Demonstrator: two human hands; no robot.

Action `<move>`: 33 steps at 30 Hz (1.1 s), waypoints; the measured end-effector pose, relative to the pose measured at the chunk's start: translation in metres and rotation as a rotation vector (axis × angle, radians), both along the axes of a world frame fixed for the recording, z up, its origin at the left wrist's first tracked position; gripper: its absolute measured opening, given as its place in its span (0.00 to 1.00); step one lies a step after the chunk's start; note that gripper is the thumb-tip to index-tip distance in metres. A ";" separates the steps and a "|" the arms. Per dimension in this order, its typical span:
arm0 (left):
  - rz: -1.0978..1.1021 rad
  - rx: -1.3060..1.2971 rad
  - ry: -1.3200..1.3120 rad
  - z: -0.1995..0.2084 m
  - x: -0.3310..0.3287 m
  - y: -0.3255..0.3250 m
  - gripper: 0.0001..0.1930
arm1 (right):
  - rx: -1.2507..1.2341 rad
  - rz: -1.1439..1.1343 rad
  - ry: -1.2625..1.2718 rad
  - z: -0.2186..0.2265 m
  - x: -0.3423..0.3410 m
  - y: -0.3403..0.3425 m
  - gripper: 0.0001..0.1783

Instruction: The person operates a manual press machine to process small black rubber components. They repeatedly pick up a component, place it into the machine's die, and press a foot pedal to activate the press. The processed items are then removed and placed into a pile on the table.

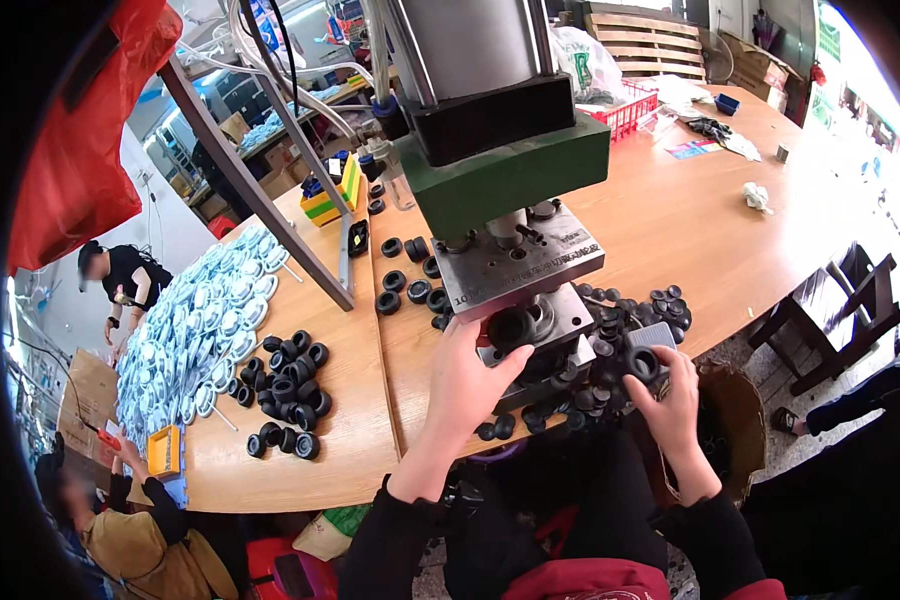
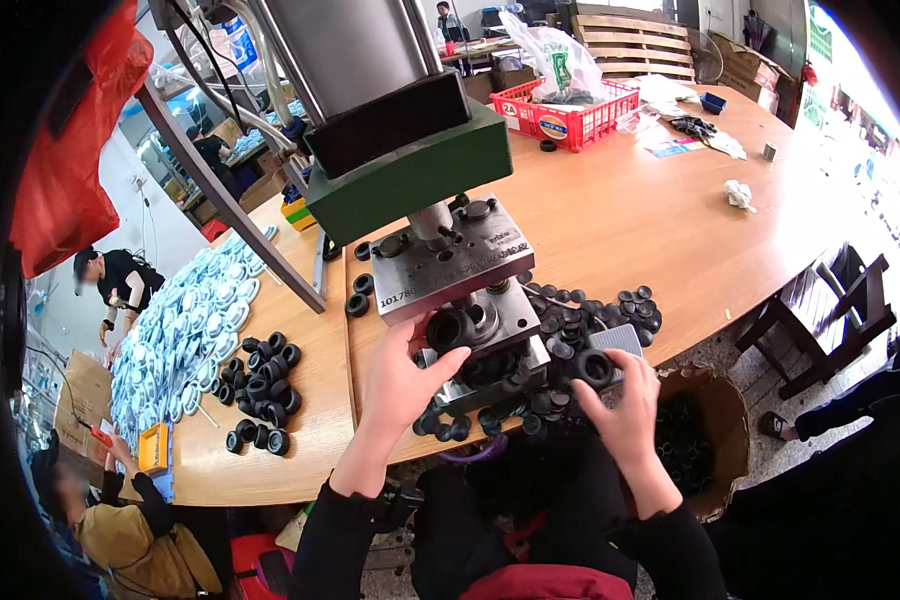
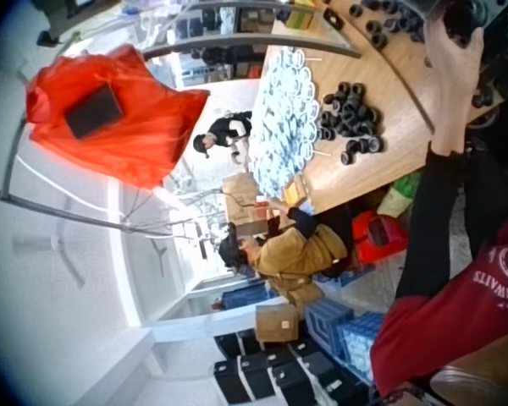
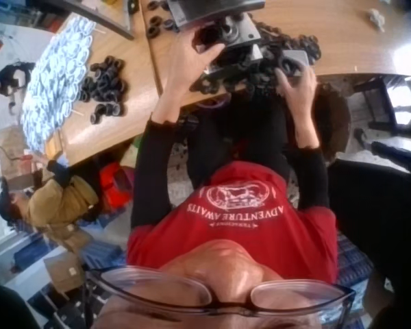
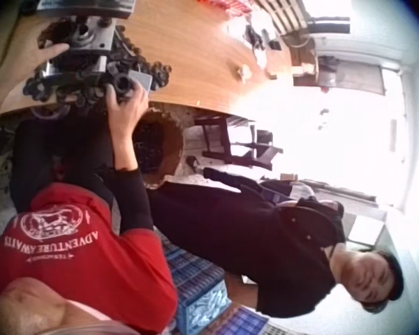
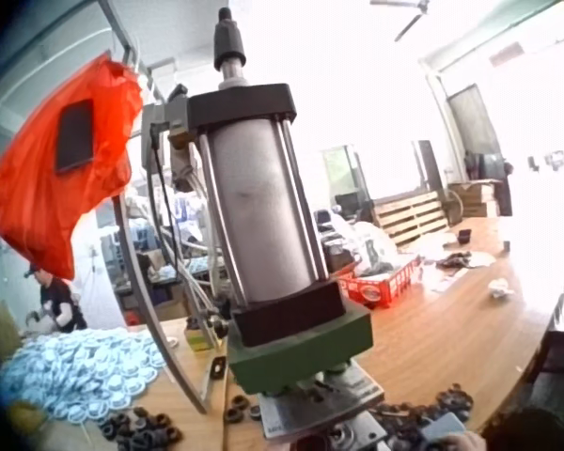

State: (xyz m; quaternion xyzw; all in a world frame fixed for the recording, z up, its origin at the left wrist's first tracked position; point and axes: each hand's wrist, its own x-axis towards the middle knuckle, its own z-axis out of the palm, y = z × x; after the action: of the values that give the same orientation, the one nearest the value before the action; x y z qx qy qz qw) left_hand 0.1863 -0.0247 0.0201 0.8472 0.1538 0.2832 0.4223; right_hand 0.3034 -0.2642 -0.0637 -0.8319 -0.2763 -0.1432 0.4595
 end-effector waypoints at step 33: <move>0.876 0.768 0.507 -0.069 -0.130 0.159 0.28 | -0.571 0.026 -0.100 -0.036 0.051 -0.012 0.27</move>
State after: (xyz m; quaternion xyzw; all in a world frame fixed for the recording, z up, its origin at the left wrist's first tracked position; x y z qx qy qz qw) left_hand 0.0561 0.1344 -0.0493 0.8376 0.4689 0.2551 -0.1161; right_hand 0.3546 -0.2765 -0.1002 -0.9160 -0.3381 -0.0944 0.1943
